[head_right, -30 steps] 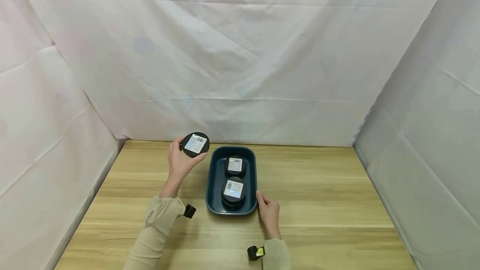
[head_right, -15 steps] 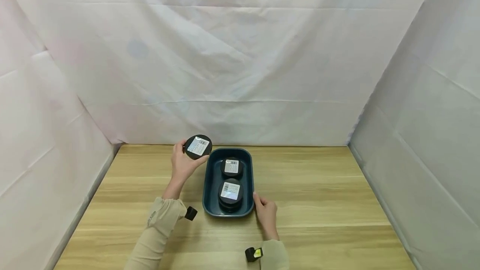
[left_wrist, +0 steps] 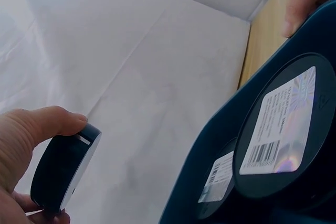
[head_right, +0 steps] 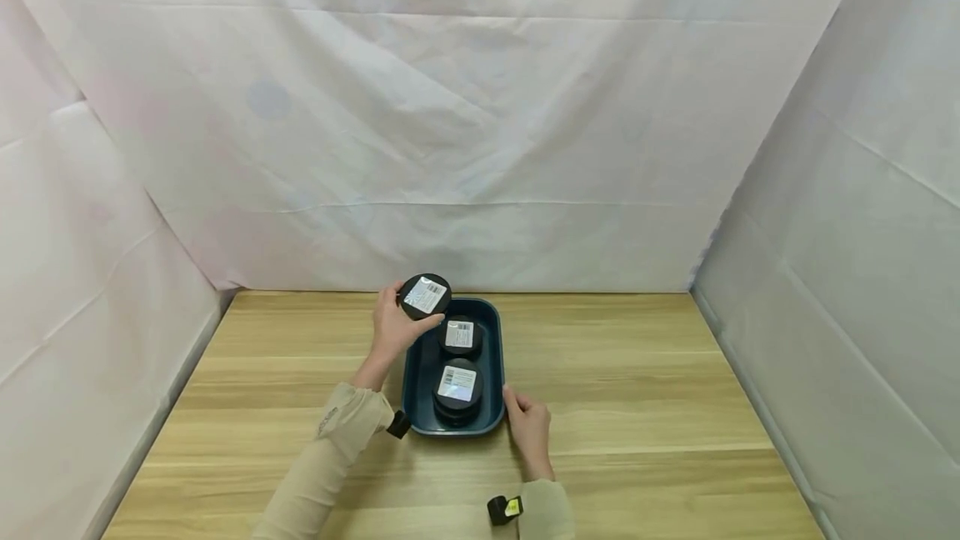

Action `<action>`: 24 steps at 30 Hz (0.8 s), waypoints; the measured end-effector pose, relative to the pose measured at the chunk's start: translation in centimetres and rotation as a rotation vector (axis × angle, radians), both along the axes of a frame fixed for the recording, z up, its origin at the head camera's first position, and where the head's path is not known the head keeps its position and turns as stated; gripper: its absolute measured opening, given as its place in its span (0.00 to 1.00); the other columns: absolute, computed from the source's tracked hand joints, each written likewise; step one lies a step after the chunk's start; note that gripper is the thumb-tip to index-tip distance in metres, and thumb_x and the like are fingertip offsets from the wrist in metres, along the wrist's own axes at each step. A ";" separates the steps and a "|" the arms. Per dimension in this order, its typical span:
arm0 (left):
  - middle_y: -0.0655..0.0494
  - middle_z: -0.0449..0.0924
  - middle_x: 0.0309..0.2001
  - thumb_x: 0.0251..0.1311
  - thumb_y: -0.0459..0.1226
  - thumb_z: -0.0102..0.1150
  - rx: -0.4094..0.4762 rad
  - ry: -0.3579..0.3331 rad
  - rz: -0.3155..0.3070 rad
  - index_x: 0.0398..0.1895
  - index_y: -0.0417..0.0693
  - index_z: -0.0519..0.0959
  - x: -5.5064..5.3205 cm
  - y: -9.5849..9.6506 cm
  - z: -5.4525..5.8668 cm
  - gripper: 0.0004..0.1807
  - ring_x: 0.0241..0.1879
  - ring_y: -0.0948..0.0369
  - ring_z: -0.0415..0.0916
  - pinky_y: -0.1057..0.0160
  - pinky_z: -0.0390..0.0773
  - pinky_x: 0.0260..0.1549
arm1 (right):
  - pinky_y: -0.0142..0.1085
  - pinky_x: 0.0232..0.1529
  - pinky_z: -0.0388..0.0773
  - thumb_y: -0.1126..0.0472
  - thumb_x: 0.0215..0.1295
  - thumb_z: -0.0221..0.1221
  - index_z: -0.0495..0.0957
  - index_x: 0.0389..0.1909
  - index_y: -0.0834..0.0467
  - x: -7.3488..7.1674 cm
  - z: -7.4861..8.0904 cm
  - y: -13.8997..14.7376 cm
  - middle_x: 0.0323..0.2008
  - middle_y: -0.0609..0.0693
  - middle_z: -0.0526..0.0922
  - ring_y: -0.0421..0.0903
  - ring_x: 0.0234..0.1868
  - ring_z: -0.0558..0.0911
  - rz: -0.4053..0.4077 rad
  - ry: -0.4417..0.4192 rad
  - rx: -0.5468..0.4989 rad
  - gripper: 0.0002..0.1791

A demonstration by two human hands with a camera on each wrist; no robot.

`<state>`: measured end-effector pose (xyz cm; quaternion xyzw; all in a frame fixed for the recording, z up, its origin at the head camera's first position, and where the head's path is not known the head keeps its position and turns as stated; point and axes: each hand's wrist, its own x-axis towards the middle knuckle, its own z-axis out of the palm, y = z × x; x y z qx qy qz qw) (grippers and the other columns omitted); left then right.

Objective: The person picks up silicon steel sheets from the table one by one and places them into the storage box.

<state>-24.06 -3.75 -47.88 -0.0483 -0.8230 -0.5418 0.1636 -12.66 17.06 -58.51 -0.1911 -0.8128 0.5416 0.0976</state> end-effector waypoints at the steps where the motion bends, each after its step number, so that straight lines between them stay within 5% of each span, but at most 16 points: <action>1: 0.38 0.67 0.51 0.34 0.37 0.78 -0.005 -0.002 -0.010 0.56 0.34 0.67 -0.1 0.3 -0.2 0.43 0.50 0.45 0.65 0.46 0.68 0.50 | 0.29 0.26 0.65 0.51 0.64 0.59 0.78 0.14 0.63 0.0 0.0 0.1 0.14 0.44 0.72 0.41 0.22 0.68 0.000 -0.001 0.000 0.24; 16: 0.37 0.68 0.49 0.32 0.38 0.78 -0.040 0.033 -0.093 0.56 0.30 0.67 -0.4 2.7 -1.3 0.45 0.48 0.43 0.66 0.45 0.68 0.49 | 0.27 0.28 0.69 0.54 0.63 0.60 0.82 0.16 0.65 0.0 0.2 -0.2 0.19 0.49 0.81 0.38 0.23 0.71 -0.019 0.035 -0.001 0.21; 24: 0.37 0.69 0.51 0.33 0.39 0.78 -0.081 -0.012 -0.099 0.57 0.32 0.67 -0.3 3.3 -1.6 0.45 0.50 0.44 0.66 0.45 0.69 0.50 | 0.28 0.32 0.72 0.52 0.64 0.59 0.86 0.23 0.63 -0.1 0.1 -0.3 0.25 0.51 0.84 0.38 0.27 0.75 -0.002 0.028 0.004 0.19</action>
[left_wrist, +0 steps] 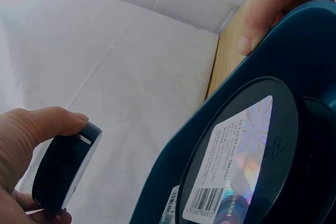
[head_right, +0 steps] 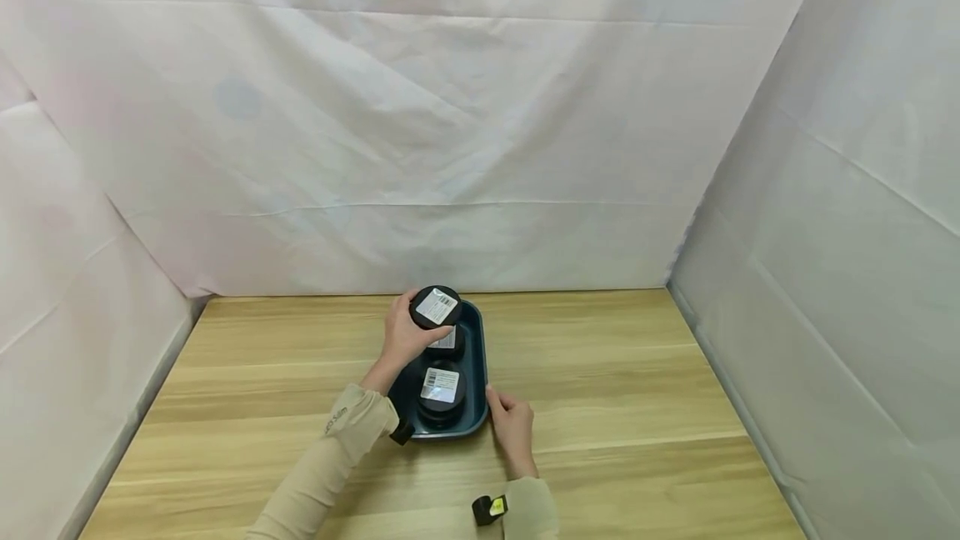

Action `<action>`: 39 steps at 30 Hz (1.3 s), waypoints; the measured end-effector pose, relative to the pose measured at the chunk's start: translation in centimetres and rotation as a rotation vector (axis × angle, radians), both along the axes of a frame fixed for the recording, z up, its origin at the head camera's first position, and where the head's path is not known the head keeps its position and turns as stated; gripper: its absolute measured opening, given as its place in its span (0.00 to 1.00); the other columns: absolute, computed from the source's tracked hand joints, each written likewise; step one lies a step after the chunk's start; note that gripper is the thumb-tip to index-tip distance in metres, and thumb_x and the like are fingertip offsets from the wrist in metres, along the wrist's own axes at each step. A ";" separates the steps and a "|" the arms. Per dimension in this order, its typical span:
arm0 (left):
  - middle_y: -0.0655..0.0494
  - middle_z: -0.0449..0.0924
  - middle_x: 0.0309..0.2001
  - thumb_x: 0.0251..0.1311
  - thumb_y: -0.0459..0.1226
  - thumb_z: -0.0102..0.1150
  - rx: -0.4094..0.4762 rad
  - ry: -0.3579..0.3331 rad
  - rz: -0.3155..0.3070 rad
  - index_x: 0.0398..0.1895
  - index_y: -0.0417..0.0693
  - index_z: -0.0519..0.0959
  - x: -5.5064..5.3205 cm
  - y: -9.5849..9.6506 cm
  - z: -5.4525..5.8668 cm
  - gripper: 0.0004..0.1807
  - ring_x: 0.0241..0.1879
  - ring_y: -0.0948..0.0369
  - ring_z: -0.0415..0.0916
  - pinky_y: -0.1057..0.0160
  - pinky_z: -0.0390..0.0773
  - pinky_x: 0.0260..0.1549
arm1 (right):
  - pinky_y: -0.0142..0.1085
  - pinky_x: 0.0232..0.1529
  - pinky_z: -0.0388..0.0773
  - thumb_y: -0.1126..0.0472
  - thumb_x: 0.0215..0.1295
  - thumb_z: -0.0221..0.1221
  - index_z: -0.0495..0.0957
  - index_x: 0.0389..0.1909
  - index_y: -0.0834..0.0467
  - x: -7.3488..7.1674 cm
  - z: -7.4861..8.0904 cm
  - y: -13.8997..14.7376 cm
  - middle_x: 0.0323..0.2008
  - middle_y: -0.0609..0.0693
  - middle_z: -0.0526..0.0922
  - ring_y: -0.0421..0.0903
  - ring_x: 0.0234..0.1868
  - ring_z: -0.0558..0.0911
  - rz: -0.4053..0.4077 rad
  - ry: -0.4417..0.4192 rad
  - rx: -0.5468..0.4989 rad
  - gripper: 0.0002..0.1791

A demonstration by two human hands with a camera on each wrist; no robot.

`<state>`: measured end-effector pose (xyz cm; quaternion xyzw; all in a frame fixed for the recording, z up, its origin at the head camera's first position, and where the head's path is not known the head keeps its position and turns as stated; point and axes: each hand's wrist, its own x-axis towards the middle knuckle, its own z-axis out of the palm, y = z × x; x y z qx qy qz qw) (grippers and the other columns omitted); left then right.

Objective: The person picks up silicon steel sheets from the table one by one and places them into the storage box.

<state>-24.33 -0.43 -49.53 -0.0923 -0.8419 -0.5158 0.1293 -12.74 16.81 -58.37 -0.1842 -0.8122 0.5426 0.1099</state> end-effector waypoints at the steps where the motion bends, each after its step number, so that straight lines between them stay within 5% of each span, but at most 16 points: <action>1: 0.37 0.69 0.52 0.33 0.39 0.78 -0.001 -0.005 -0.002 0.57 0.32 0.67 0.0 0.0 0.0 0.45 0.51 0.44 0.66 0.45 0.69 0.50 | 0.28 0.31 0.72 0.52 0.64 0.59 0.86 0.23 0.63 0.0 -0.1 0.0 0.25 0.50 0.84 0.38 0.27 0.74 -0.002 -0.001 0.002 0.19; 18: 0.35 0.68 0.52 0.34 0.39 0.77 -0.033 -0.018 -0.020 0.57 0.30 0.67 -0.5 0.3 -1.3 0.44 0.51 0.42 0.65 0.44 0.64 0.52 | 0.28 0.24 0.64 0.53 0.63 0.59 0.78 0.12 0.64 0.0 -0.2 0.1 0.13 0.43 0.72 0.39 0.20 0.68 0.003 0.010 -0.017 0.24; 29: 0.36 0.68 0.53 0.35 0.41 0.78 -0.096 -0.105 -0.030 0.59 0.32 0.67 -0.8 0.2 -3.1 0.46 0.54 0.42 0.64 0.44 0.67 0.52 | 0.34 0.35 0.77 0.52 0.64 0.59 0.86 0.27 0.63 0.2 -0.2 0.1 0.28 0.53 0.85 0.39 0.30 0.78 0.001 0.021 0.038 0.17; 39: 0.34 0.65 0.57 0.37 0.40 0.77 -0.130 -0.179 -0.056 0.61 0.32 0.64 -0.7 0.3 -3.7 0.47 0.56 0.41 0.63 0.44 0.67 0.53 | 0.32 0.34 0.75 0.51 0.64 0.58 0.86 0.25 0.62 0.2 -0.1 0.2 0.25 0.51 0.84 0.39 0.28 0.76 0.009 -0.004 0.029 0.19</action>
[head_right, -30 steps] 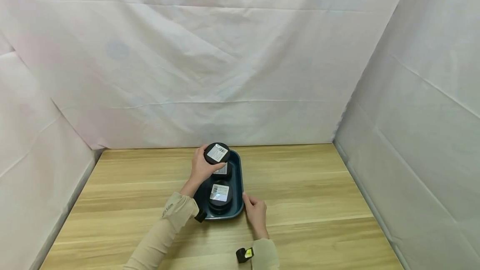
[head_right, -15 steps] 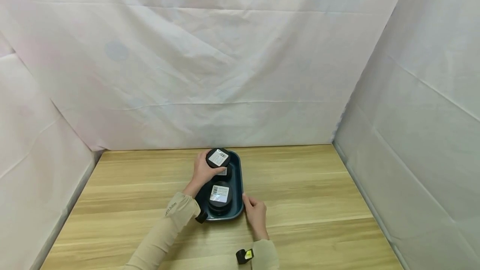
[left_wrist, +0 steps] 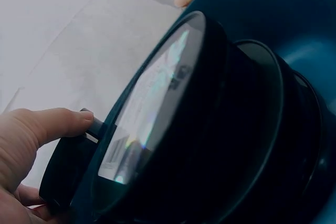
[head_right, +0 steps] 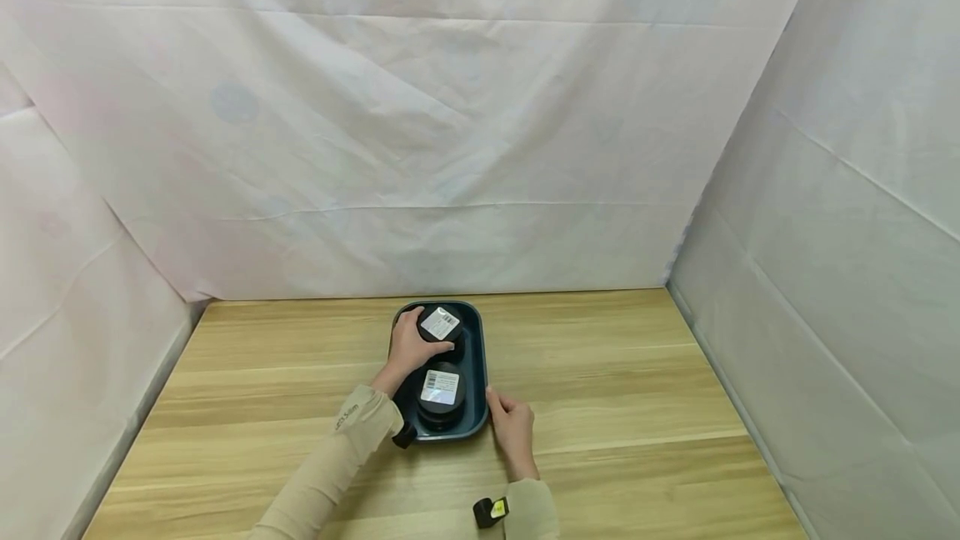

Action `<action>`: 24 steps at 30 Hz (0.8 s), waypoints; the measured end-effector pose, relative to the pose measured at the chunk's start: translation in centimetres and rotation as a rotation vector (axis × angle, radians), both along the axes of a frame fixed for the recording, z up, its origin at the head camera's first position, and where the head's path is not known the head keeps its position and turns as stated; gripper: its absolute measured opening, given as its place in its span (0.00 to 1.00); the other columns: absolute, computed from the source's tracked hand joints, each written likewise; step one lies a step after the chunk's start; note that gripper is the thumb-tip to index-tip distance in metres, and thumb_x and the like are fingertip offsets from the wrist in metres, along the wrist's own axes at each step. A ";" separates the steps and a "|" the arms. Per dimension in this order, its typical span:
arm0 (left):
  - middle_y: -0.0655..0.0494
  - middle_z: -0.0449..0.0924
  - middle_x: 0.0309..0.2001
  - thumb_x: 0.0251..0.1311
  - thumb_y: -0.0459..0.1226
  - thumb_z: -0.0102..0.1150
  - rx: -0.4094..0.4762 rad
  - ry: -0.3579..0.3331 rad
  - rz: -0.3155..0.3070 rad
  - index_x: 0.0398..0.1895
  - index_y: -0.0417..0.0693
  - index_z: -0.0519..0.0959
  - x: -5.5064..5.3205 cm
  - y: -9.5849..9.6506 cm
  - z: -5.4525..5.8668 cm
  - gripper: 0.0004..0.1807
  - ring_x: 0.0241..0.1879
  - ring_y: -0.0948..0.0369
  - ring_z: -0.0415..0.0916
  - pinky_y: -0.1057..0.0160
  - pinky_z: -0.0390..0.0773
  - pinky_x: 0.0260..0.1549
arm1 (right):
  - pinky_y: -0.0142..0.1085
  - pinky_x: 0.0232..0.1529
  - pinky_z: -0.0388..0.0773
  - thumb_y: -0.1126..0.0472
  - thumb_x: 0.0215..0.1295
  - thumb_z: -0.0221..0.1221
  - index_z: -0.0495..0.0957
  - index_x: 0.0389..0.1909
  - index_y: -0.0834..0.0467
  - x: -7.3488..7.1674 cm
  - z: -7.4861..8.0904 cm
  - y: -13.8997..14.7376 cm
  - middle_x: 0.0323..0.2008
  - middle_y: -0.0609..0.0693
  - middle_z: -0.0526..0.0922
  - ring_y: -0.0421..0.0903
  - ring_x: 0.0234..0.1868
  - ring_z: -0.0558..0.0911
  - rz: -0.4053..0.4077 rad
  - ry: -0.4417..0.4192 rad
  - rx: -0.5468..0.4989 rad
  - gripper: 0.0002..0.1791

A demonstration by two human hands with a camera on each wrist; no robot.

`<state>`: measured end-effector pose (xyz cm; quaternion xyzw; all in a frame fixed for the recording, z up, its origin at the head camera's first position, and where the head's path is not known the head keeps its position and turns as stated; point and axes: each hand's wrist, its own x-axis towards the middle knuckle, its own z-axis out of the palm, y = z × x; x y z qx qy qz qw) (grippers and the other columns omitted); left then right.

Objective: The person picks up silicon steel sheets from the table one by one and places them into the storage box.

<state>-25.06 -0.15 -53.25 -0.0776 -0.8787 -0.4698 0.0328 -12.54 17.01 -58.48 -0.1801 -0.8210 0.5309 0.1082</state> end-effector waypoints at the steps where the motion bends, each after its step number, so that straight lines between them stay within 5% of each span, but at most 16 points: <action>1: 0.34 0.65 0.57 0.37 0.40 0.77 -0.005 -0.006 0.000 0.62 0.31 0.64 0.0 0.0 0.0 0.47 0.56 0.41 0.63 0.45 0.67 0.53 | 0.32 0.35 0.75 0.51 0.64 0.58 0.86 0.26 0.62 0.0 0.0 0.0 0.26 0.51 0.84 0.39 0.29 0.76 0.001 0.001 0.000 0.19; 18: 0.34 0.66 0.56 0.37 0.39 0.77 -0.051 -0.071 -0.012 0.61 0.30 0.64 -0.3 0.0 -0.7 0.47 0.55 0.43 0.64 0.46 0.68 0.53 | 0.43 0.43 0.78 0.51 0.64 0.58 0.86 0.34 0.62 -0.1 0.1 -0.1 0.35 0.56 0.85 0.46 0.39 0.81 0.000 0.006 -0.016 0.17; 24: 0.35 0.66 0.56 0.38 0.39 0.77 -0.089 -0.116 -0.033 0.62 0.31 0.63 -0.6 0.1 -1.0 0.47 0.54 0.44 0.64 0.48 0.69 0.53 | 0.35 0.36 0.76 0.51 0.64 0.58 0.86 0.31 0.63 0.0 0.1 0.0 0.29 0.53 0.85 0.41 0.30 0.76 -0.005 -0.012 -0.006 0.18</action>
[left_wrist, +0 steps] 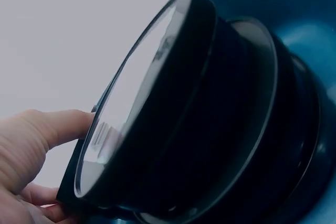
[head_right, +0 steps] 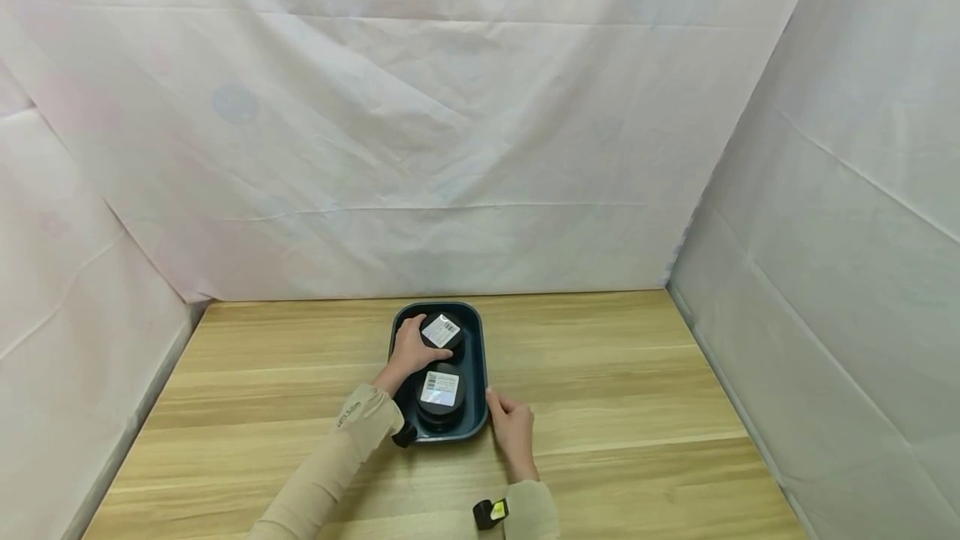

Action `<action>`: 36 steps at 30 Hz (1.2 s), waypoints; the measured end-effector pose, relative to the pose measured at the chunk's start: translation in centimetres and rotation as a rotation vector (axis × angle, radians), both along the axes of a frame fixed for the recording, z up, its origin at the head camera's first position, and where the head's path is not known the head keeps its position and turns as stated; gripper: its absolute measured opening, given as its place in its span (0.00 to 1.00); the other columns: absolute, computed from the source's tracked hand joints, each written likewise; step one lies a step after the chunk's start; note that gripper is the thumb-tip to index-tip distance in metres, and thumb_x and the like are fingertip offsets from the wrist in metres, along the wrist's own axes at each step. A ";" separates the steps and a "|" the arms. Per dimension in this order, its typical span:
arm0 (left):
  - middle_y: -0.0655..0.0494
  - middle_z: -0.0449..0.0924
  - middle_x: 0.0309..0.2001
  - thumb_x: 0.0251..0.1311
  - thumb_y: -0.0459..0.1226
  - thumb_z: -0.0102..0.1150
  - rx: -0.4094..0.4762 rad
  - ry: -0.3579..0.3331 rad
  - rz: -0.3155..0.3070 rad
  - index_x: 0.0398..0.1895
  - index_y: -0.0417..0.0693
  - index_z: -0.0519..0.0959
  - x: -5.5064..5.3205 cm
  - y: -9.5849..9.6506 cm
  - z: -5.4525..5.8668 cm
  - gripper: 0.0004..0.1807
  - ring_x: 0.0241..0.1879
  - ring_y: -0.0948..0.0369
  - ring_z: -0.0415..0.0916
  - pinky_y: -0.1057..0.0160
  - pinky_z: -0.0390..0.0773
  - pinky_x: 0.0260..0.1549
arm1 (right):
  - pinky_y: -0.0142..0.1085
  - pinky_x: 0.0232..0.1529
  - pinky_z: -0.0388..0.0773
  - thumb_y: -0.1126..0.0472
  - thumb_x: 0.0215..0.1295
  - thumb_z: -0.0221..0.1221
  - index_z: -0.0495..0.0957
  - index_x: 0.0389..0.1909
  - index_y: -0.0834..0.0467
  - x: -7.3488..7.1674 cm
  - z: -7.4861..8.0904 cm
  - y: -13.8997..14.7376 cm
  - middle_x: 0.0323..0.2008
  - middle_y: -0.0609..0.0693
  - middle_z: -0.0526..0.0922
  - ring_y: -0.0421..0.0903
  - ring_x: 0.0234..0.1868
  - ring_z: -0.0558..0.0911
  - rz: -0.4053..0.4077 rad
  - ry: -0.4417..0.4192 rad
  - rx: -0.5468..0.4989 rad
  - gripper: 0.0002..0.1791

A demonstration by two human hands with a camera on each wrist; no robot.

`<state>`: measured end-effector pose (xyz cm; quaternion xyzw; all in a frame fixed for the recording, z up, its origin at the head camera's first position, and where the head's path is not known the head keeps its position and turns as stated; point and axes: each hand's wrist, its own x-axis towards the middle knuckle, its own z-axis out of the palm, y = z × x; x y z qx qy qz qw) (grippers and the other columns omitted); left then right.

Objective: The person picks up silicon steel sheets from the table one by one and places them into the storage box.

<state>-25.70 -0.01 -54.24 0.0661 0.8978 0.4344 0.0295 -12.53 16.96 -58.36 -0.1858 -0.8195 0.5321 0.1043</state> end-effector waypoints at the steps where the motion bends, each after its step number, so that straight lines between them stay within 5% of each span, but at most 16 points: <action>1: 0.35 0.65 0.56 0.38 0.39 0.77 -0.001 -0.007 -0.002 0.63 0.31 0.63 -0.1 0.0 0.0 0.48 0.54 0.44 0.64 0.48 0.68 0.53 | 0.34 0.35 0.75 0.52 0.64 0.59 0.86 0.30 0.63 0.0 0.0 0.0 0.28 0.53 0.85 0.41 0.29 0.75 0.000 0.000 -0.004 0.18; 8: 0.33 0.63 0.59 0.40 0.41 0.76 -0.006 -0.037 -0.015 0.65 0.30 0.59 -0.3 -0.5 -0.1 0.50 0.58 0.43 0.62 0.47 0.67 0.55 | 0.33 0.35 0.75 0.51 0.63 0.59 0.86 0.30 0.63 -0.5 -0.1 -0.2 0.29 0.53 0.85 0.39 0.29 0.76 0.008 0.002 -0.012 0.18; 13: 0.29 0.62 0.61 0.50 0.43 0.68 0.092 -0.021 -0.005 0.64 0.26 0.60 0.3 -1.1 0.1 0.44 0.60 0.39 0.61 0.44 0.64 0.57 | 0.31 0.31 0.72 0.51 0.63 0.59 0.85 0.24 0.64 -0.7 -0.3 0.1 0.23 0.50 0.82 0.40 0.26 0.73 0.025 -0.018 0.008 0.20; 17: 0.34 0.74 0.53 0.62 0.44 0.56 0.253 0.129 0.048 0.58 0.28 0.70 0.3 -2.2 -1.3 0.29 0.53 0.47 0.72 0.52 0.71 0.53 | 0.31 0.32 0.75 0.54 0.62 0.61 0.85 0.31 0.65 -0.9 0.4 0.7 0.28 0.53 0.85 0.42 0.29 0.78 0.050 0.031 0.061 0.16; 20: 0.38 0.80 0.45 0.66 0.39 0.50 0.311 0.344 0.068 0.50 0.29 0.76 1.3 -3.0 -0.9 0.20 0.44 0.48 0.78 0.54 0.77 0.44 | 0.34 0.33 0.79 0.63 0.61 0.62 0.84 0.38 0.65 -1.2 1.6 0.7 0.34 0.56 0.85 0.46 0.33 0.82 0.070 0.243 0.216 0.09; 21: 0.39 0.81 0.43 0.66 0.36 0.49 0.285 0.437 0.056 0.47 0.29 0.78 1.8 -3.1 -0.7 0.17 0.43 0.48 0.78 0.54 0.77 0.42 | 0.37 0.35 0.79 0.67 0.59 0.62 0.83 0.40 0.65 -1.4 2.1 0.6 0.37 0.57 0.85 0.49 0.36 0.82 0.100 0.341 0.294 0.09; 22: 0.38 0.81 0.42 0.64 0.32 0.50 0.235 0.487 0.040 0.45 0.28 0.79 2.9 -3.1 0.8 0.14 0.42 0.46 0.78 0.50 0.77 0.42 | 0.41 0.37 0.79 0.69 0.58 0.62 0.82 0.42 0.66 -1.6 2.8 0.4 0.39 0.59 0.84 0.51 0.38 0.82 0.131 0.437 0.364 0.11; 25: 0.39 0.81 0.39 0.59 0.28 0.53 -0.024 0.789 -0.034 0.40 0.29 0.81 4.6 -3.2 2.1 0.10 0.41 0.45 0.77 0.49 0.76 0.43 | 0.50 0.47 0.75 0.73 0.54 0.62 0.79 0.48 0.68 -2.3 4.7 -0.5 0.47 0.62 0.81 0.58 0.48 0.79 0.251 0.667 0.576 0.18; 26: 0.40 0.81 0.40 0.58 0.28 0.54 -0.113 0.826 -0.060 0.41 0.30 0.80 5.1 -3.1 2.5 0.11 0.43 0.46 0.77 0.50 0.75 0.46 | 0.52 0.49 0.73 0.73 0.54 0.62 0.77 0.50 0.69 -2.6 5.3 -0.9 0.49 0.63 0.79 0.60 0.51 0.77 0.292 0.705 0.624 0.20; 29: 0.40 0.78 0.50 0.60 0.33 0.55 -0.341 0.814 -0.132 0.50 0.31 0.77 6.2 -3.1 2.9 0.17 0.53 0.47 0.73 0.49 0.70 0.54 | 0.52 0.54 0.70 0.70 0.57 0.60 0.74 0.54 0.70 -3.6 6.3 -2.1 0.54 0.64 0.76 0.60 0.55 0.74 0.341 0.696 0.717 0.22; 32: 0.40 0.67 0.63 0.65 0.38 0.51 -0.507 0.699 -0.173 0.61 0.33 0.69 6.4 -3.0 2.6 0.24 0.64 0.47 0.61 0.48 0.63 0.60 | 0.52 0.58 0.67 0.66 0.62 0.57 0.70 0.58 0.70 -4.7 6.6 -2.9 0.59 0.65 0.71 0.60 0.61 0.69 0.364 0.578 0.791 0.24; 36: 0.39 0.53 0.70 0.66 0.45 0.50 -0.593 0.623 -0.178 0.68 0.37 0.60 5.7 -3.1 1.8 0.32 0.69 0.44 0.49 0.44 0.57 0.62 | 0.61 0.58 0.60 0.57 0.66 0.55 0.64 0.64 0.67 -5.9 6.3 -3.3 0.66 0.63 0.62 0.60 0.67 0.60 0.401 0.393 0.851 0.29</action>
